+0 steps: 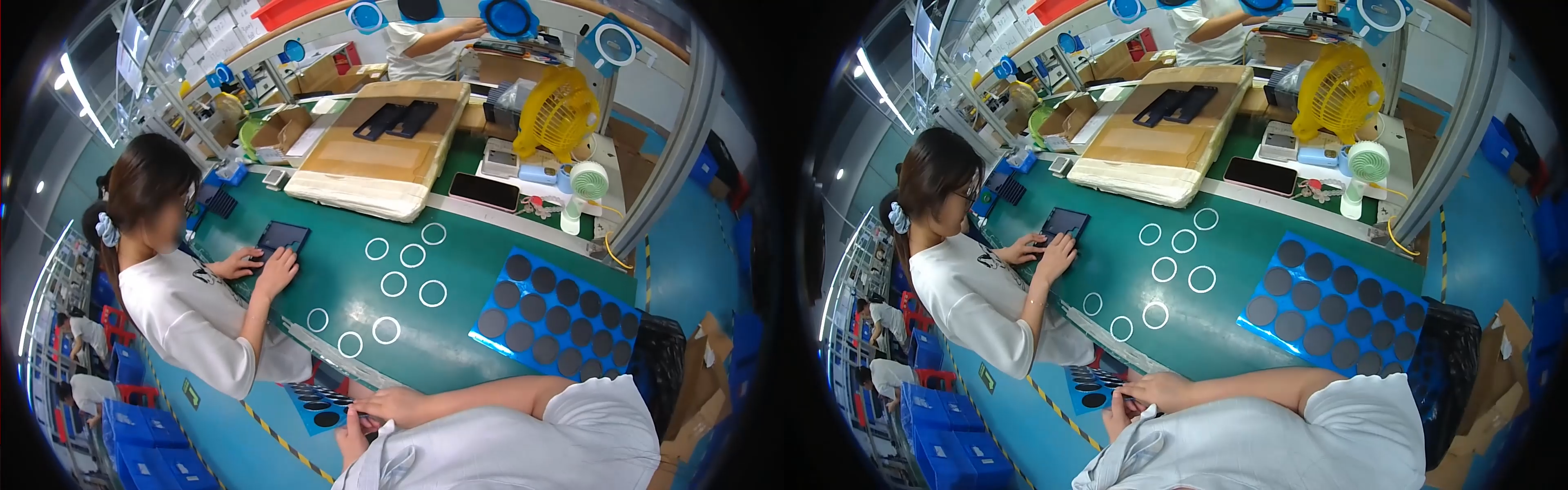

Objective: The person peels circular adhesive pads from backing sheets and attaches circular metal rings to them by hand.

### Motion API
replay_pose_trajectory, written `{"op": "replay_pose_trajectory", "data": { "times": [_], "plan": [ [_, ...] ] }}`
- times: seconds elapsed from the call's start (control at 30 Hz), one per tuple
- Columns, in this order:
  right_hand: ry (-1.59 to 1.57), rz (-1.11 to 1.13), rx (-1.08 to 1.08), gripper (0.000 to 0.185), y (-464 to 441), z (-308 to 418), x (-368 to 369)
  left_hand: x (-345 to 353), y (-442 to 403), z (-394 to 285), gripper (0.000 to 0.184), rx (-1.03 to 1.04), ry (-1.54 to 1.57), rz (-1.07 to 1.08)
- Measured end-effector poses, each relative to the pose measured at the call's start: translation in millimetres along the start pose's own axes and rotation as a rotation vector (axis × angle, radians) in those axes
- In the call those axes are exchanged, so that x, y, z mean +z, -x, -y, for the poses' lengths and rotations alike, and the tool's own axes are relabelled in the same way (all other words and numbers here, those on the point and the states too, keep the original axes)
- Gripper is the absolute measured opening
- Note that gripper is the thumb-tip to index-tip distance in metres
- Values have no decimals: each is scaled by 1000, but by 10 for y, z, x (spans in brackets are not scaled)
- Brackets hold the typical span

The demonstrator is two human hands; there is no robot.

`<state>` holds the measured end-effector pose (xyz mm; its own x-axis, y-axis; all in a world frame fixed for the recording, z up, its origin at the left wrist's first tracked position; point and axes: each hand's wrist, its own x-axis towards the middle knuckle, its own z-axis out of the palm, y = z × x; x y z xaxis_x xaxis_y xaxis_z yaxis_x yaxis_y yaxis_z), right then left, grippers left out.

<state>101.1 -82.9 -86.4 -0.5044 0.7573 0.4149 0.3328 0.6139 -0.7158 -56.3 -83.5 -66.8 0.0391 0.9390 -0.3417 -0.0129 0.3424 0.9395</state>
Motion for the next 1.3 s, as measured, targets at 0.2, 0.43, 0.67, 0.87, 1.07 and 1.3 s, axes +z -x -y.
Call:
{"op": "replay_pose_trajectory", "data": {
  "times": [0.2, 0.43, 0.67, 0.87, 1.07, 1.3],
  "plan": [
    [75, 138, 152, 71, -21, 2, 29, -754, -6, -514, 33, 351, 3, 502],
    [134, 34, 41, 64, -11, -69, 102, 50, -542, -562, 31, 315, 48, 1049],
    [143, -34, -11, 58, -100, -367, 364, 449, -768, -859, 30, 406, 54, 1414],
    [160, -5, -55, 53, -153, -419, 424, 603, -709, -1030, 29, 435, 79, 1621],
    [174, -18, -60, 51, -122, -369, 365, 715, -592, -1164, 29, 484, 136, 1805],
    [158, -46, -68, 51, -132, -366, 376, 876, -434, -1330, 28, 537, 202, 2004]
  ]
}}
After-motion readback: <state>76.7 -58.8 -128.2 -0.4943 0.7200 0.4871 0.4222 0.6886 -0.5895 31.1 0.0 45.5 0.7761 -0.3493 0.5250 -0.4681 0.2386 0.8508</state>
